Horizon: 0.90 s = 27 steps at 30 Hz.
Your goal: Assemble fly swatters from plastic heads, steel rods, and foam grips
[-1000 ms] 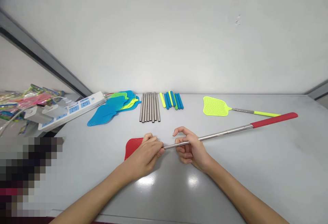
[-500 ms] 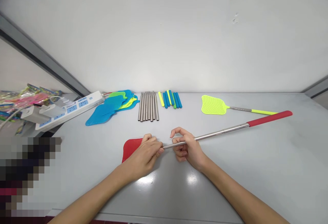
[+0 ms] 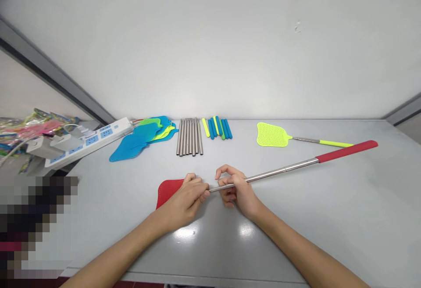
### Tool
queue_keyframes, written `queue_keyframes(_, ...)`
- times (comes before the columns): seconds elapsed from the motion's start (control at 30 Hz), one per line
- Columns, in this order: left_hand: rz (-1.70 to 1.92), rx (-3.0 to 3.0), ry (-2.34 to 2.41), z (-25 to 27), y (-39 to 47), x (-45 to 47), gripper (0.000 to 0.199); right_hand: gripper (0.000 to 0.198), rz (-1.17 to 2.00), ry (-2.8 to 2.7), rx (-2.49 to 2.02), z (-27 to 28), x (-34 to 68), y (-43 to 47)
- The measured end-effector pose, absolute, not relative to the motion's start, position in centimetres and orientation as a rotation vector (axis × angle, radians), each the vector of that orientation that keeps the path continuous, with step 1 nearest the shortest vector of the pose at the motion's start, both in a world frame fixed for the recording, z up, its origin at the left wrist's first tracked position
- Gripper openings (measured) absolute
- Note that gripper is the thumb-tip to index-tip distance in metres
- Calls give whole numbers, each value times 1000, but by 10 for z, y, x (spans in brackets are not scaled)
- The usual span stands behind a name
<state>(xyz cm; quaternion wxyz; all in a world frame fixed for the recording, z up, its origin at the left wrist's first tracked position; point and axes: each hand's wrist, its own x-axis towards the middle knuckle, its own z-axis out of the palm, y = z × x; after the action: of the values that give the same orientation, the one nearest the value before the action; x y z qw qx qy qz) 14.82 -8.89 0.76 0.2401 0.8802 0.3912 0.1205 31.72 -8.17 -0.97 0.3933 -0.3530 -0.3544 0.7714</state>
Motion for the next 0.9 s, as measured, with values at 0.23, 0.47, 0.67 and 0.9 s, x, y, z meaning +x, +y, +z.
queue_keyframes(0.23,354,2404,1085,8,-89,149,25,15,1939,-939,-924,-11,314,-81)
queue_keyframes(0.47,366,2425,1094,8,-90,149,25,14,1920,-992,-926,-12,312,-83)
queue_keyframes(0.67,388,2482,1134,5,-87,150,28,16,1882,-1030,-889,-19,309,-78)
queue_keyframes(0.9,466,2548,1195,12,-78,143,27,15,1899,-969,-848,-23,306,-71)
